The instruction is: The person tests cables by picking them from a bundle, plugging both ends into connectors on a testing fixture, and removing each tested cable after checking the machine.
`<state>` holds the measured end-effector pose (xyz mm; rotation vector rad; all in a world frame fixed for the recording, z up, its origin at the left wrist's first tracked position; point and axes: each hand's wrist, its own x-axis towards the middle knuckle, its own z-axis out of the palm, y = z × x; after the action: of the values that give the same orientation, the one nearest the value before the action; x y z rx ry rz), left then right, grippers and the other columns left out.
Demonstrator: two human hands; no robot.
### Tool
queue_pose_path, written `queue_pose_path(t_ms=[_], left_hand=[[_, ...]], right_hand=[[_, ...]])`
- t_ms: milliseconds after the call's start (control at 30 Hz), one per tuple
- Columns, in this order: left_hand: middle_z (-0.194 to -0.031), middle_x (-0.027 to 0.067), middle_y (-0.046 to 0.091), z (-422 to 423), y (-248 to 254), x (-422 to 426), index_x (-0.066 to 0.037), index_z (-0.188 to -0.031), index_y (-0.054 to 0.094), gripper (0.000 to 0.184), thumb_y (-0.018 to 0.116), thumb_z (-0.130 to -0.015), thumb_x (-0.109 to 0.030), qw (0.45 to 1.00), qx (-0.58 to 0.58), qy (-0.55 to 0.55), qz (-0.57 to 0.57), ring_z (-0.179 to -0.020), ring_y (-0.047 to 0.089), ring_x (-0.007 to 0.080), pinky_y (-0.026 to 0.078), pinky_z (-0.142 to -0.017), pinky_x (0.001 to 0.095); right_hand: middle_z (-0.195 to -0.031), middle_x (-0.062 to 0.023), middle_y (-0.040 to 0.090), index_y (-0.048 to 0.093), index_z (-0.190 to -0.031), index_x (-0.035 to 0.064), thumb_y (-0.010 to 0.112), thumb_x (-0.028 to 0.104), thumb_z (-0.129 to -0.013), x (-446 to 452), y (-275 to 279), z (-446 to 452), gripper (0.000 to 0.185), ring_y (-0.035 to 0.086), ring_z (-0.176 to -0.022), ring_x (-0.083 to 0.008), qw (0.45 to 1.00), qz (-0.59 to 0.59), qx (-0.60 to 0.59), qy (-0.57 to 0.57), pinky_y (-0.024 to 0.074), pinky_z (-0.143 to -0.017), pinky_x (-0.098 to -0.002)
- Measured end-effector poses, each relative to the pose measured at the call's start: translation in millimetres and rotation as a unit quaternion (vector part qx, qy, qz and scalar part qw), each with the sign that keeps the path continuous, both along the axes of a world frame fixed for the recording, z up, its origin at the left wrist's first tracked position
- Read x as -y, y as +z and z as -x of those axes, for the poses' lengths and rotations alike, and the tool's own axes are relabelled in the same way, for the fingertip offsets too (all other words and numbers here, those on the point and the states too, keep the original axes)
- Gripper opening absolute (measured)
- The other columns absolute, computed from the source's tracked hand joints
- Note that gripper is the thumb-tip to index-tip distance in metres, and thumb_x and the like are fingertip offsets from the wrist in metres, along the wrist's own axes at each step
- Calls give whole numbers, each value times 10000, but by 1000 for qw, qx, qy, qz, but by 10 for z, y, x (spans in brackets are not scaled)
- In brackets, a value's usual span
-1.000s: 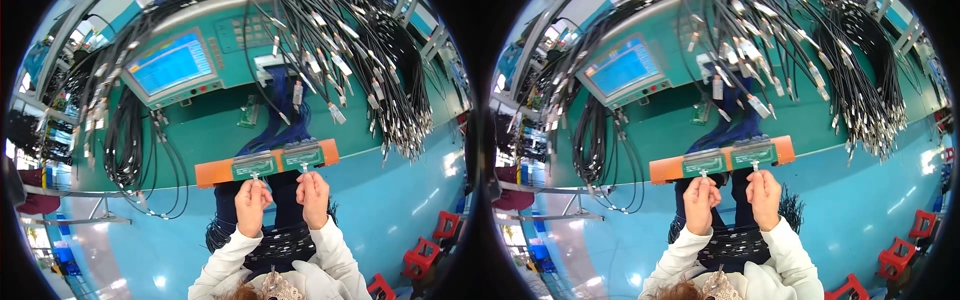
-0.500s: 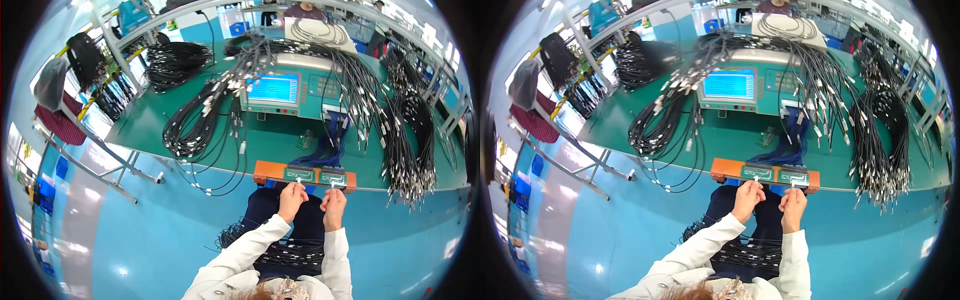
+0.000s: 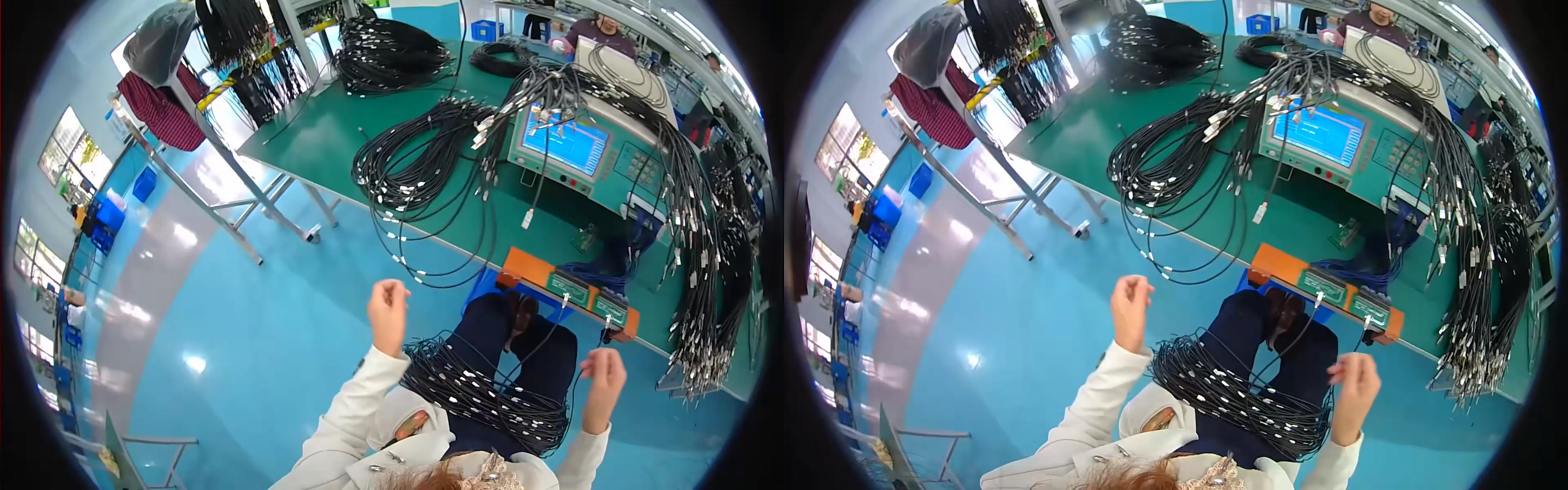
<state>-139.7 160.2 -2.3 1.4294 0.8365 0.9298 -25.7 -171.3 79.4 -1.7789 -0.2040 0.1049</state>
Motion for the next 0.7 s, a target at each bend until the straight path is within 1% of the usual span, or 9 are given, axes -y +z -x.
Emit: queue_pose_path(t_ms=[167,300,367,467,500,567,600,667,700], left_hand=[[-799,47,599,-104,-110,-370,16,-977,552,264,597,-886,-227,999,-38,-5,31,-593,484,74,395,-509,220],[-792,48,601,-256,-214,-671,28,-988,553,294,608,-876,-239,998,-43,39,1,-570,481,79,391,-493,222],[-806,55,600,-298,-79,-804,31,-995,554,311,619,-868,-246,995,-44,-23,92,-560,483,88,393,-495,228],[-829,57,589,-292,93,-925,4,-982,546,268,615,-874,-231,988,-34,-77,132,-615,508,103,432,-551,247],[-829,57,589,-282,179,-912,4,-982,546,268,615,-874,-231,987,-34,-87,129,-615,508,103,432,-551,247],[-854,62,582,-235,537,-785,-25,-963,531,180,584,-889,-180,947,133,-136,257,-724,538,132,463,-682,287],[-854,62,582,-218,645,-734,-25,-963,531,180,584,-889,-180,947,131,-147,255,-724,538,132,463,-682,287],[-865,91,596,-187,813,-643,-11,-966,512,116,531,-907,-110,917,174,-228,278,-793,552,161,454,-775,317],[-865,91,596,-165,876,-600,-11,-966,512,116,531,-907,-110,915,174,-240,274,-793,552,161,454,-775,317]], right_hand=[[-753,-71,621,586,-925,-31,509,104,-924,-891,92,238,155,573,-610,-93,949,0,-136,283,474,-545,-223],[-800,-100,610,557,-980,-48,499,167,-930,-1387,-219,95,229,593,-613,-129,930,-34,-207,303,499,-542,-244],[-780,-104,601,549,-999,-32,496,208,-936,-1570,-396,27,254,606,-609,-149,932,-16,-211,296,510,-537,-252],[-766,-108,587,545,-978,-28,497,218,-935,-1789,-321,40,254,608,-604,-154,920,-47,-232,311,515,-529,-251],[-833,-138,600,518,-1017,-45,487,244,-945,-1842,-290,31,299,635,-686,-186,909,-80,-259,317,537,-599,-281],[-913,-184,603,495,-1020,-53,477,269,-956,-1991,-168,-13,329,646,-767,-240,875,-174,-351,283,537,-697,-323],[-913,-184,603,495,-1020,-53,477,269,-956,-2084,-134,-60,329,646,-767,-240,878,-181,-347,275,537,-697,-323],[-981,-220,585,470,-1062,-55,466,292,-962,-2264,-95,-237,362,641,-856,-298,809,-318,-434,236,507,-826,-379],[-981,-220,585,470,-1062,-55,466,292,-962,-2310,-48,-360,362,641,-856,-298,812,-326,-426,232,507,-826,-379]])
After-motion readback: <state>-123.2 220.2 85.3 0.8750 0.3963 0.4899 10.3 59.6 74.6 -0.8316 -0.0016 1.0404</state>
